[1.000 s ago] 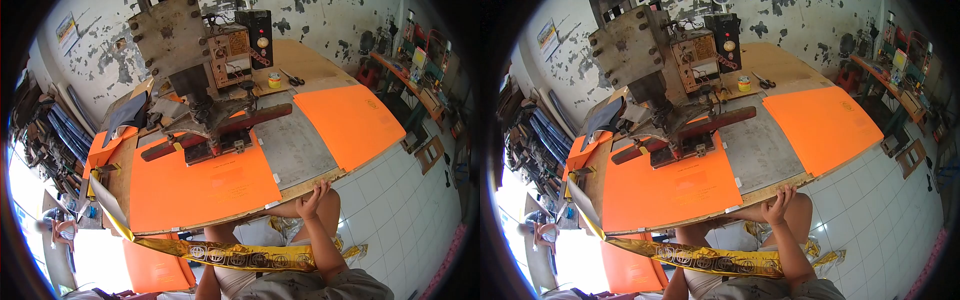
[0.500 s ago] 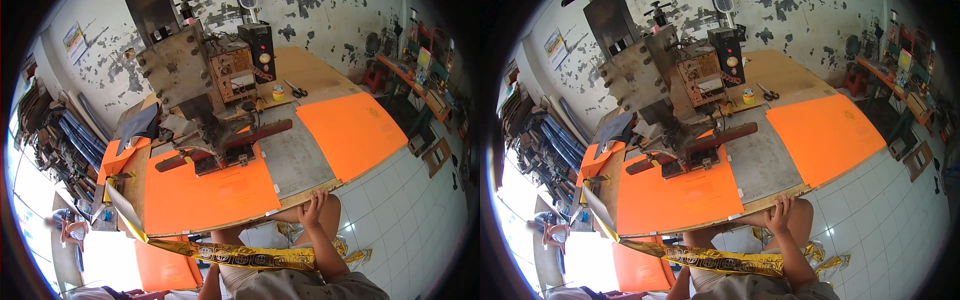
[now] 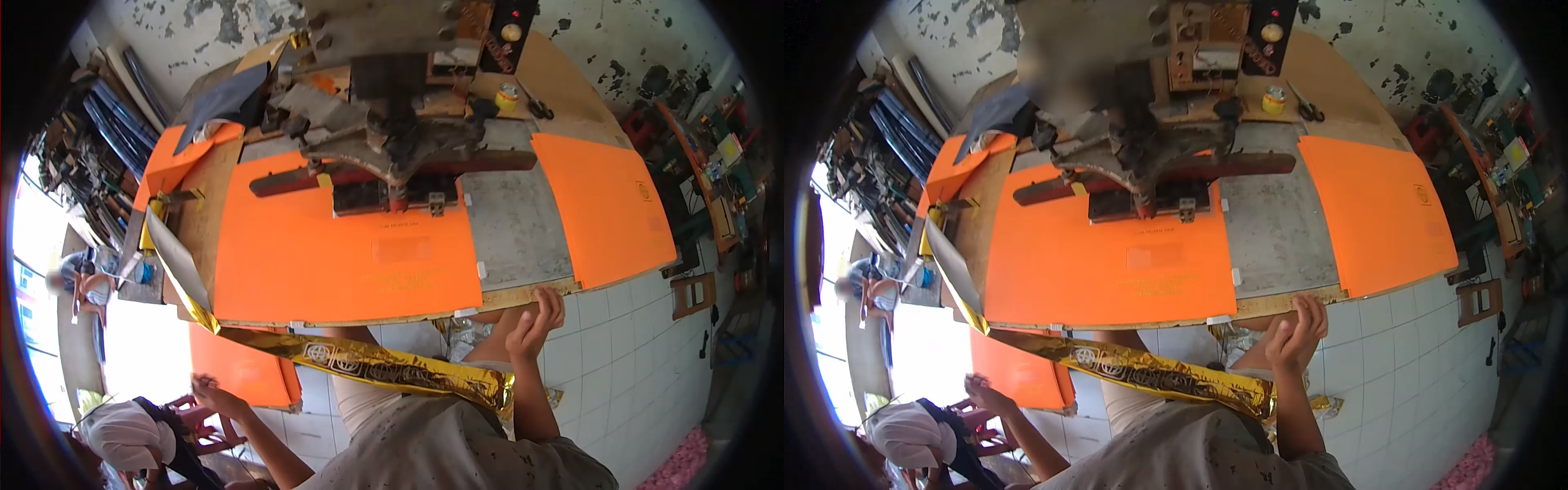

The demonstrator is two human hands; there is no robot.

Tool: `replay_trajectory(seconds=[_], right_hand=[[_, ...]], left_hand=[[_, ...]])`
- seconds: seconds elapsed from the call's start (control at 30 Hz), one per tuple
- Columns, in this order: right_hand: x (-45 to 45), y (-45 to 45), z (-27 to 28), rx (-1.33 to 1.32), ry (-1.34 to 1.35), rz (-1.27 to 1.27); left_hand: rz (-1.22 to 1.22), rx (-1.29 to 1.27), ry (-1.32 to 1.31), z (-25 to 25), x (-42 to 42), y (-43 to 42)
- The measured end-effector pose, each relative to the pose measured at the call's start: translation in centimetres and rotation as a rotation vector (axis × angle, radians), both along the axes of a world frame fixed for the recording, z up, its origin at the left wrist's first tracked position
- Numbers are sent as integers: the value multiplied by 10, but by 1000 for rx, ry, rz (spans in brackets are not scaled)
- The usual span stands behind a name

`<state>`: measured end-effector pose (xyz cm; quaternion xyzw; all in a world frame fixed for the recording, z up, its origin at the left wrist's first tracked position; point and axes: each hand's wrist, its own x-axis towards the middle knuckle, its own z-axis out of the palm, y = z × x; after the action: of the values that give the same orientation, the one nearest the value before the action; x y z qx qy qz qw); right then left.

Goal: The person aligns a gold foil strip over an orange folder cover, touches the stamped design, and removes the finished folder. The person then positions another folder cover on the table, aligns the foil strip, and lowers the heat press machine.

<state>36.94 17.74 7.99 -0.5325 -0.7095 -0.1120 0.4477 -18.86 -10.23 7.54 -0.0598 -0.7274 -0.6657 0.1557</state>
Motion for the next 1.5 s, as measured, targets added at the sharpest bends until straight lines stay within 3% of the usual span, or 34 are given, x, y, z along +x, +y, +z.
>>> replay_trajectory(seconds=[0.07,0.13,0.23,0.27,0.37,0.8,1.5], right_hand=[[-7,4,27,-77,-21,119],[-22,16,55,-136,-51,207],[-47,35,84,-249,-137,391],[-51,40,84,-247,-142,432],[-63,49,87,-313,-111,521],[-62,56,91,-465,-175,518],[-58,64,90,-496,-188,527]], left_hand=[[42,-191,247,64,24,18],[-134,-295,534,88,42,49],[-544,-517,623,120,95,116],[-609,-730,684,128,107,131],[-789,-804,611,125,130,165],[-863,-936,520,96,122,179],[-818,-887,559,85,121,183]])
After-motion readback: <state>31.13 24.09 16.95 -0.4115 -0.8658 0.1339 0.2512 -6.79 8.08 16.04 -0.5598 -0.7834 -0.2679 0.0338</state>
